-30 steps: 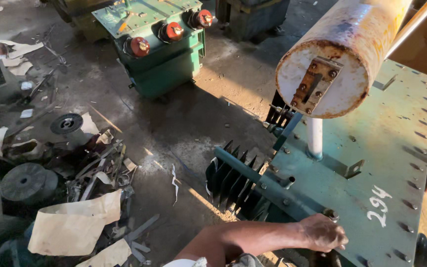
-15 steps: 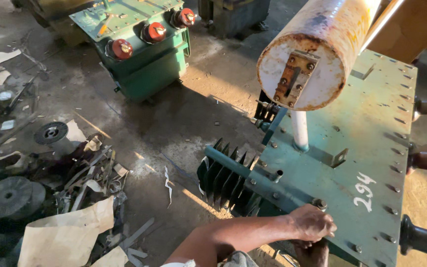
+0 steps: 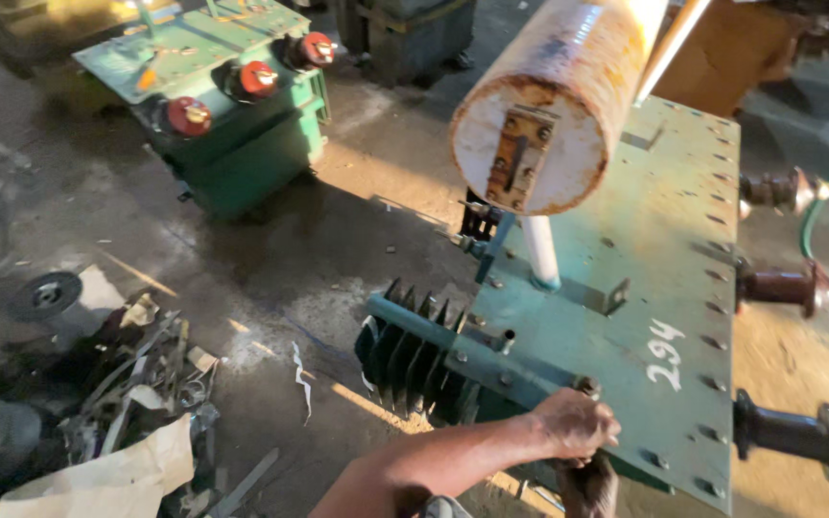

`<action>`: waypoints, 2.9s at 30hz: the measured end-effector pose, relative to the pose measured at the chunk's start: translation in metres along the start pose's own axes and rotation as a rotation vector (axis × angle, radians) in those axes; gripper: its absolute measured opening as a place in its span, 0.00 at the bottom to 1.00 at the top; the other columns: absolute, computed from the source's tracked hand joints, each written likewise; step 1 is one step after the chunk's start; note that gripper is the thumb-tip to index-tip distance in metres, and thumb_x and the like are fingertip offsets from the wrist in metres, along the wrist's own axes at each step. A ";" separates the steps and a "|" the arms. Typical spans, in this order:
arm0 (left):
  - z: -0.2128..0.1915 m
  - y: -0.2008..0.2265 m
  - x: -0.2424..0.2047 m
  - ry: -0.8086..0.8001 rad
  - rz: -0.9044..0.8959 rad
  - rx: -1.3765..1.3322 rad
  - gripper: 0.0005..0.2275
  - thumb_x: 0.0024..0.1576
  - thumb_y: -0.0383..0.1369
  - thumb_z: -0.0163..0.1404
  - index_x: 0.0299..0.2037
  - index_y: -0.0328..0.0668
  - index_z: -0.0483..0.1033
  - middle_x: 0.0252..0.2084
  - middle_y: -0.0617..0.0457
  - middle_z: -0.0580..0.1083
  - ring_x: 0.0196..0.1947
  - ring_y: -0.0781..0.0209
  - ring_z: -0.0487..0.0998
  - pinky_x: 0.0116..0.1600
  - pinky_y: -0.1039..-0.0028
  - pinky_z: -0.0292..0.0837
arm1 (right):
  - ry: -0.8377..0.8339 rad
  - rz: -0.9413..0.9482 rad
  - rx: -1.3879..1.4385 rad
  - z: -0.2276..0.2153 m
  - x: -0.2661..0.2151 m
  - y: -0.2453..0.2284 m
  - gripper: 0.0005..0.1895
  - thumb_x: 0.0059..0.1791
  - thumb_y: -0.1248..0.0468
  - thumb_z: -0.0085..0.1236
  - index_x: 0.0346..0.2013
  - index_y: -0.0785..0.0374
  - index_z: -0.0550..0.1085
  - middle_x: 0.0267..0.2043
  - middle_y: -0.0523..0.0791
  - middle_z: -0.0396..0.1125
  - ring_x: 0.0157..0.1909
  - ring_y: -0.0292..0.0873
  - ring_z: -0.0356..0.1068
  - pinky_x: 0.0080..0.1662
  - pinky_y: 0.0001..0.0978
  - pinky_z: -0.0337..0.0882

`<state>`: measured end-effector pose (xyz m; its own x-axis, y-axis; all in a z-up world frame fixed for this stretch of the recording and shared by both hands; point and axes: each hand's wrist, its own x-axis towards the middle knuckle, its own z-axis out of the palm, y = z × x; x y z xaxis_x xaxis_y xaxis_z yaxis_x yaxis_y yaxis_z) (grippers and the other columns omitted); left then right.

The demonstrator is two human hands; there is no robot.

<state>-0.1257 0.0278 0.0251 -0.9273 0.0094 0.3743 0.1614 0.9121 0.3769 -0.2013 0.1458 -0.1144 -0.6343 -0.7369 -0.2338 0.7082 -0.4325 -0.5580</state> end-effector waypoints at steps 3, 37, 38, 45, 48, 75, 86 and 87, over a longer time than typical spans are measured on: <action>0.004 0.002 -0.001 0.027 -0.010 0.016 0.08 0.61 0.37 0.52 0.34 0.45 0.79 0.37 0.48 0.80 0.39 0.47 0.83 0.41 0.60 0.78 | 0.108 -0.084 0.012 -0.010 -0.022 0.001 0.05 0.50 0.65 0.55 0.40 0.59 0.72 0.34 0.40 0.67 0.33 0.36 0.65 0.37 0.28 0.68; -0.037 0.022 0.006 0.019 0.010 -0.003 0.08 0.56 0.34 0.59 0.30 0.39 0.76 0.30 0.46 0.77 0.33 0.47 0.82 0.35 0.61 0.77 | -0.159 0.085 0.516 -0.023 -0.012 0.013 0.08 0.58 0.63 0.47 0.42 0.61 0.74 0.35 0.43 0.72 0.35 0.39 0.73 0.38 0.31 0.75; -0.037 0.021 0.007 0.033 0.007 -0.006 0.08 0.56 0.34 0.59 0.30 0.40 0.77 0.30 0.47 0.77 0.33 0.47 0.82 0.35 0.61 0.77 | 0.079 0.070 0.469 -0.021 -0.010 0.012 0.08 0.55 0.62 0.45 0.41 0.59 0.73 0.36 0.42 0.73 0.37 0.39 0.73 0.40 0.31 0.76; -0.037 0.021 0.008 0.033 -0.002 -0.036 0.07 0.57 0.34 0.58 0.31 0.40 0.77 0.31 0.46 0.77 0.33 0.48 0.82 0.35 0.61 0.77 | -0.561 0.221 0.554 -0.019 -0.013 0.008 0.10 0.62 0.62 0.47 0.42 0.61 0.74 0.34 0.42 0.71 0.36 0.37 0.71 0.40 0.29 0.73; -0.037 0.019 0.010 0.034 0.018 -0.021 0.07 0.56 0.34 0.58 0.31 0.39 0.77 0.30 0.46 0.77 0.32 0.47 0.82 0.36 0.61 0.78 | 0.280 0.094 0.298 -0.021 -0.010 0.008 0.09 0.50 0.62 0.45 0.38 0.61 0.73 0.34 0.43 0.72 0.36 0.39 0.72 0.38 0.31 0.74; -0.030 0.035 -0.002 -0.014 -0.306 -0.291 0.08 0.62 0.37 0.53 0.42 0.42 0.81 0.31 0.49 0.78 0.27 0.53 0.81 0.32 0.63 0.76 | 0.171 0.139 0.176 0.063 -0.067 -0.013 0.16 0.56 0.48 0.43 0.30 0.50 0.70 0.20 0.35 0.56 0.18 0.31 0.53 0.21 0.23 0.53; 0.057 0.026 -0.076 -0.263 -0.652 -1.185 0.24 0.66 0.50 0.39 0.56 0.38 0.76 0.51 0.51 0.78 0.52 0.65 0.75 0.59 0.73 0.68 | 0.317 -0.257 -1.633 0.112 -0.171 -0.070 0.19 0.44 0.59 0.68 0.47 0.62 0.82 0.39 0.50 0.73 0.42 0.43 0.71 0.44 0.37 0.73; 0.058 0.026 -0.077 -0.354 -0.684 -1.118 0.25 0.65 0.51 0.37 0.57 0.39 0.76 0.51 0.51 0.78 0.52 0.64 0.76 0.60 0.73 0.69 | 0.269 -0.248 -1.531 0.109 -0.172 -0.071 0.19 0.44 0.60 0.67 0.48 0.63 0.80 0.40 0.48 0.74 0.42 0.40 0.73 0.45 0.35 0.74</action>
<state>-0.0695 0.0748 -0.0433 -0.9406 -0.0489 -0.3360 -0.3343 -0.0393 0.9416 -0.1082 0.2469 0.0521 -0.8350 -0.5476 -0.0535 -0.2856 0.5145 -0.8085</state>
